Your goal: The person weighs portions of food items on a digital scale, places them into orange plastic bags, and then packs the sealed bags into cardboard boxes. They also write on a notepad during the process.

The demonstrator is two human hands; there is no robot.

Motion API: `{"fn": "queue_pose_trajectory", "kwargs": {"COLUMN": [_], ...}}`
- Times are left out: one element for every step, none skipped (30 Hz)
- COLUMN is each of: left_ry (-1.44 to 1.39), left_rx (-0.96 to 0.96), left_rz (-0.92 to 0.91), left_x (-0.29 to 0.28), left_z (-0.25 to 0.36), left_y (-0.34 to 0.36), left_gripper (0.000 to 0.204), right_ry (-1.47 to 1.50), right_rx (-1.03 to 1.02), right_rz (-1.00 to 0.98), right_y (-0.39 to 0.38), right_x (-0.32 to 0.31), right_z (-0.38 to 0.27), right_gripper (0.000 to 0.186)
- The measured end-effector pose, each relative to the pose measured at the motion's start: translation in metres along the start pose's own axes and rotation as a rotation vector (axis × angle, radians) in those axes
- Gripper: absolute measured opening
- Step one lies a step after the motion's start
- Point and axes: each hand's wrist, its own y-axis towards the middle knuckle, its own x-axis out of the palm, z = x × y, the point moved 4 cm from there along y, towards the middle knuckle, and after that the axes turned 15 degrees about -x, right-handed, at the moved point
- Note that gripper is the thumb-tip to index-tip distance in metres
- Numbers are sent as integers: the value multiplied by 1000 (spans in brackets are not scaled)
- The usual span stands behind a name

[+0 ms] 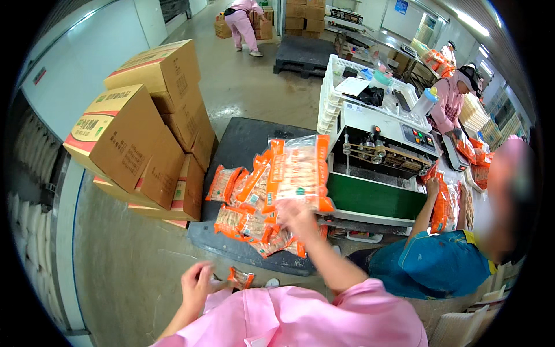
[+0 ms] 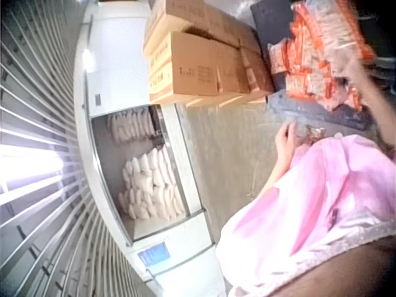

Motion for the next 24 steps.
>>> {"fn": "queue_pose_trajectory", "kwargs": {"left_ry": [-254, -500, -674, -848, -1019, -1097, -1165, -1193, -1221, -1278, -1340, -1366, -1392, -1396, -1411, -1403, -1405, -1244, -1074, -875, -663, -532, -614, -432], "left_rx": [-183, -365, -363, -361, -359, -370, -382, -410, -439, -435, -438, -472, -505, -525, -544, -566, -520, -460, -391, -240, -93, 30, -34, -73], "left_rz": [-129, -263, -261, -256, -241, -215, -159, -84, 11, -34, -72, -65, -71, -80, -118, -177, -270, -192, -124, -24, 56, -44, -299, -546], "left_x": [2, 6, 8, 9, 6, 4, -4, -10, -19, -24, -35, -45, -53, -63, -71, -80, -92, -110, -126, -147, -170, -189, -199, -207], "left_z": [17, 34, 44, 52, 60, 58, 55, 54, 46, 32, 13, -1, -13, -21, -32, -50, -70, -80, -85, -87, -91, -115, -141, -164], "left_y": [9, 15, 26, 36, 45, 62, 77, 92, 107, 125, 140, 151, 159, 163, 172, 177, 188, 195, 205, 207, 200, 198, 189, 176], "left_gripper": [24, 25, 26, 27, 29, 30, 30, 28, 26, 27, 27, 27, 28, 28, 28, 29, 25, 21, 18, 15, 14, 16, 17, 16], "right_ry": [165, 30, 33, 45, 280, 577, 770, 956, 946, 864, 774, 690, 713, 468, 236, 46, -144, -218, -286, -353, -316, -339, -362, -360], "right_rx": [0, -361, -423, -483, -211, 67, 210, 348, 293, 202, 118, 17, -129, -51, -124, -194, -259, -213, -170, -125, -167, -194, -220, -145], "right_rz": [-231, -361, -415, -470, -532, -523, -453, -357, -297, -310, -318, -343, -346, -211, -102, -118, -138, -88, -34, 19, 146, 190, 231, 271], "right_y": [-27, -39, -51, -64, -82, -102, -118, -135, -137, -135, -133, -131, -127, -128, -124, -121, -120, -123, -123, -122, -125, -125, -124, -124], "right_x": [31, 55, 70, 88, 96, 98, 110, 120, 129, 137, 146, 157, 173, 184, 199, 213, 230, 253, 279, 306, 329, 353, 377, 403], "right_z": [10, 12, 15, 17, 40, 63, 67, 71, 66, 55, 42, 34, 16, 20, 18, 22, 27, 25, 19, 19, 36, 49, 60, 75], "right_gripper": [24, 29, 37, 47, 49, 55, 66, 78, 88, 87, 89, 87, 81, 71, 48, 35, 24, 19, 15, 12, 11, 10, 10, 11]}}
